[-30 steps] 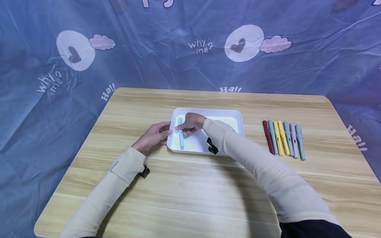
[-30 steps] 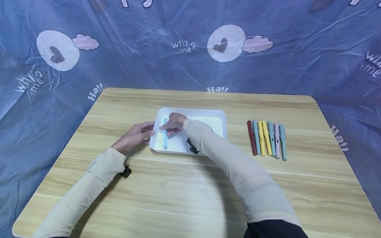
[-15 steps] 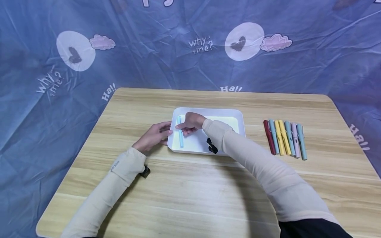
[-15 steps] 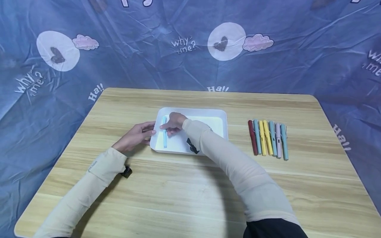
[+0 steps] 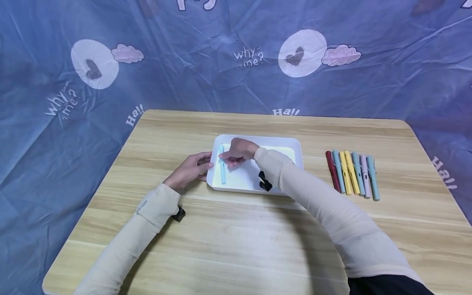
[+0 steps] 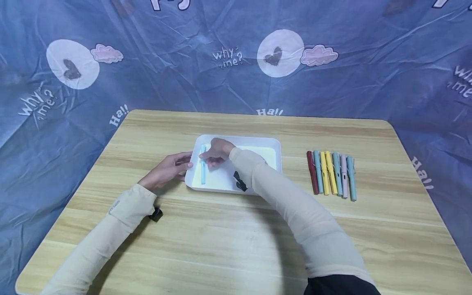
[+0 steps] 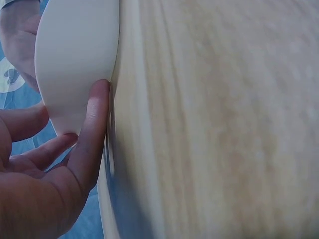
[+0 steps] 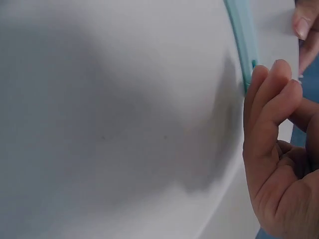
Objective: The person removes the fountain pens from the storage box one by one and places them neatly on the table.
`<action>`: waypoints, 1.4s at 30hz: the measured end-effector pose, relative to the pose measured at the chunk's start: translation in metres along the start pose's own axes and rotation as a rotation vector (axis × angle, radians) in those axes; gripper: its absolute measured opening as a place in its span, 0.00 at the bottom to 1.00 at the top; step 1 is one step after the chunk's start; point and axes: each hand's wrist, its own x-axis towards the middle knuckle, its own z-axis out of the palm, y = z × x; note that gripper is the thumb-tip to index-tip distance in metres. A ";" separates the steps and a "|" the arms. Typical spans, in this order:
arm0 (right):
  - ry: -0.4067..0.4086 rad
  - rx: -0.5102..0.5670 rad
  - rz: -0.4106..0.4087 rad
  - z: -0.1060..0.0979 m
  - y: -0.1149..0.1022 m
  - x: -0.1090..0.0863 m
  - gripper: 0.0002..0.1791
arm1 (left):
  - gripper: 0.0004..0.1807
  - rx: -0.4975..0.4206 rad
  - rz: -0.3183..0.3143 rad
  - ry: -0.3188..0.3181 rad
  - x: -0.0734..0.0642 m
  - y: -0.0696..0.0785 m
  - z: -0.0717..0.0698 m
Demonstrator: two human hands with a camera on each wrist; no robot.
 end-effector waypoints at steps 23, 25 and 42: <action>-0.060 -0.009 -0.169 -0.040 0.006 -0.049 0.23 | 0.28 -0.012 0.019 -0.005 -0.001 -0.003 0.002; -0.054 0.003 -0.180 -0.043 0.008 -0.055 0.23 | 0.29 -0.004 0.019 -0.002 0.000 -0.003 0.002; 0.078 -0.010 -0.281 -0.072 0.031 -0.097 0.26 | 0.29 0.009 0.028 -0.007 -0.002 -0.002 0.002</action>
